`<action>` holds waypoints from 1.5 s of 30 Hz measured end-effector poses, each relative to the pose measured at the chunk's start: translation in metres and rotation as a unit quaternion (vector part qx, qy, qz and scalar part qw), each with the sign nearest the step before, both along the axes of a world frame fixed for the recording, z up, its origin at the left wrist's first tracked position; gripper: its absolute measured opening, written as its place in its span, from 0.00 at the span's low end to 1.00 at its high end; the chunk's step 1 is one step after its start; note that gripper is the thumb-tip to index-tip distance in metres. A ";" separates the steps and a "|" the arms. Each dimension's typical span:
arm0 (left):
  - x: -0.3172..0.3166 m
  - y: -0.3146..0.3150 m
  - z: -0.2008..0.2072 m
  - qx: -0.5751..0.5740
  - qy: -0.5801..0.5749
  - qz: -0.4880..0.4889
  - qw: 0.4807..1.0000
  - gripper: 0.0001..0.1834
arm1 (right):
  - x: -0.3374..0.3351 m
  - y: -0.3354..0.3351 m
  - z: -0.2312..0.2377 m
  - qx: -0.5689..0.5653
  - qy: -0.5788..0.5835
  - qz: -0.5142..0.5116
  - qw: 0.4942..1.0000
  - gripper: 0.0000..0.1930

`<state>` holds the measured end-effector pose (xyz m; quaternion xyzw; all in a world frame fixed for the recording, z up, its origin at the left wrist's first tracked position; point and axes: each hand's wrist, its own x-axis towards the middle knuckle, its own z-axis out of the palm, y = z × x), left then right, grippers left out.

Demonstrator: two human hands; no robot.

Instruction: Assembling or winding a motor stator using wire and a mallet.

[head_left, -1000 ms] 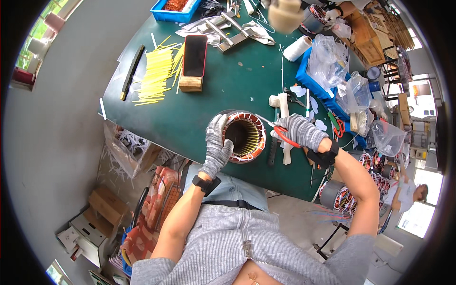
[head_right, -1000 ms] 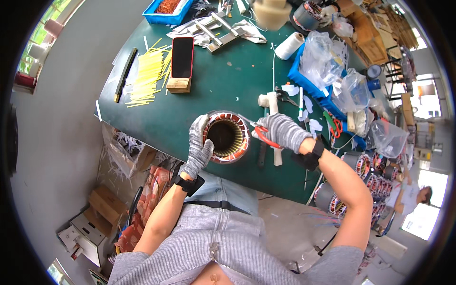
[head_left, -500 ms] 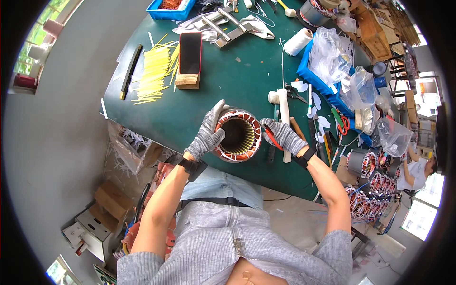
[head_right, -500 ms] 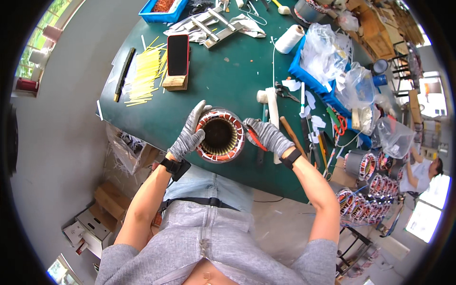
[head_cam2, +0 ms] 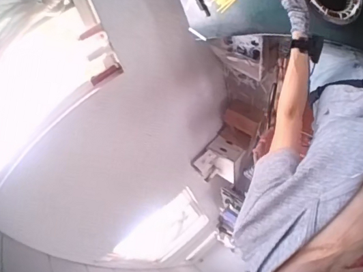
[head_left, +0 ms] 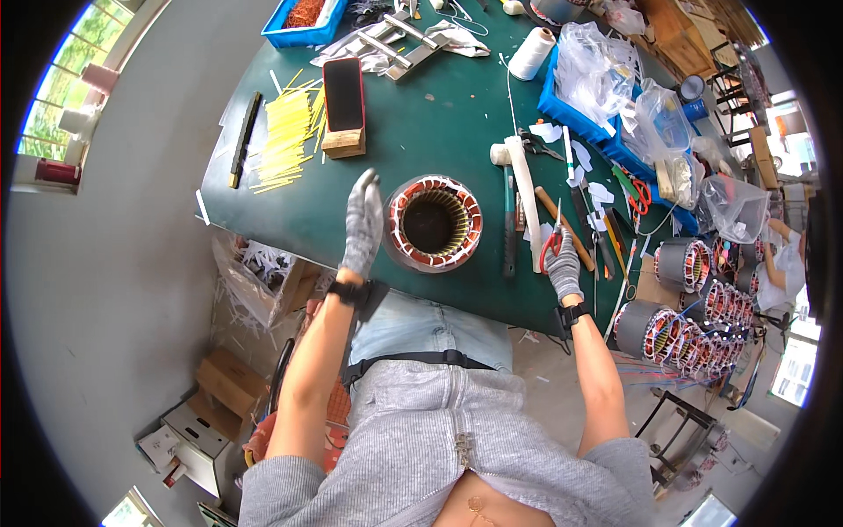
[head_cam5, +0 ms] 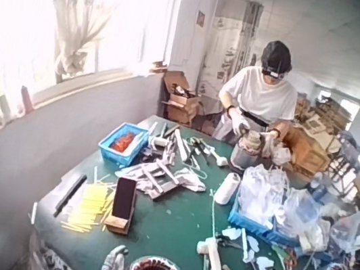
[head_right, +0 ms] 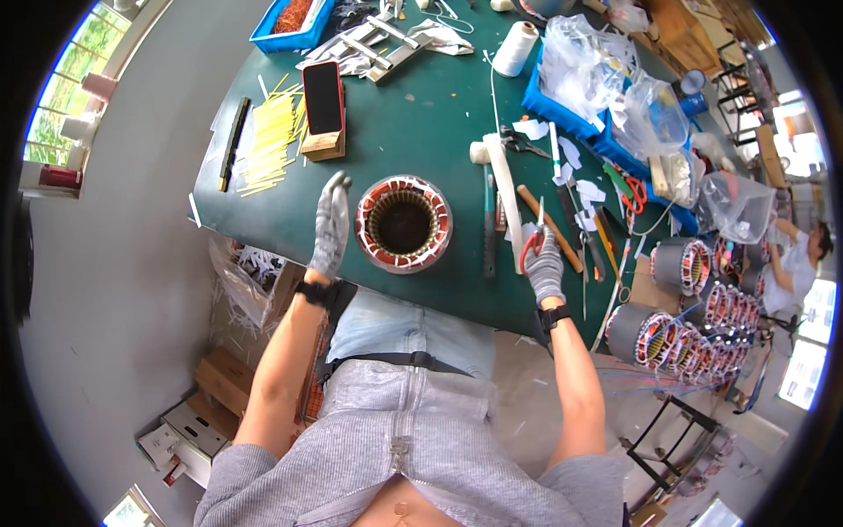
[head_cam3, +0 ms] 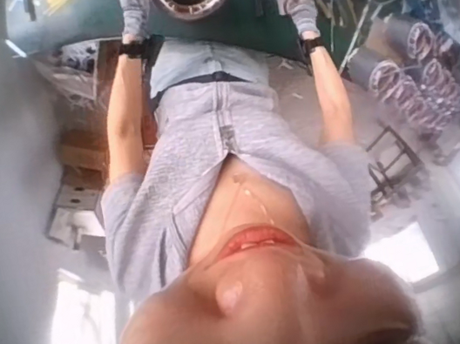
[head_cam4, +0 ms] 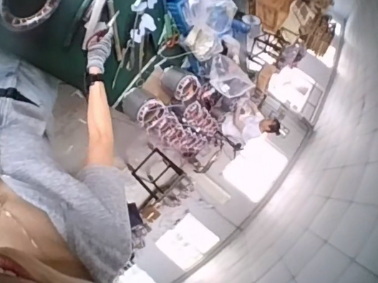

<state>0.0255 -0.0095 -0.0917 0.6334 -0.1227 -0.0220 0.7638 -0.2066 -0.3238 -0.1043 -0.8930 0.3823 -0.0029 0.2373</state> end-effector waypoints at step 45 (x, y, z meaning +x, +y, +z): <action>0.042 -0.053 0.109 0.594 -0.170 -0.164 0.769 0.18 | 0.142 0.183 0.035 0.788 -0.331 -0.346 0.387 0.32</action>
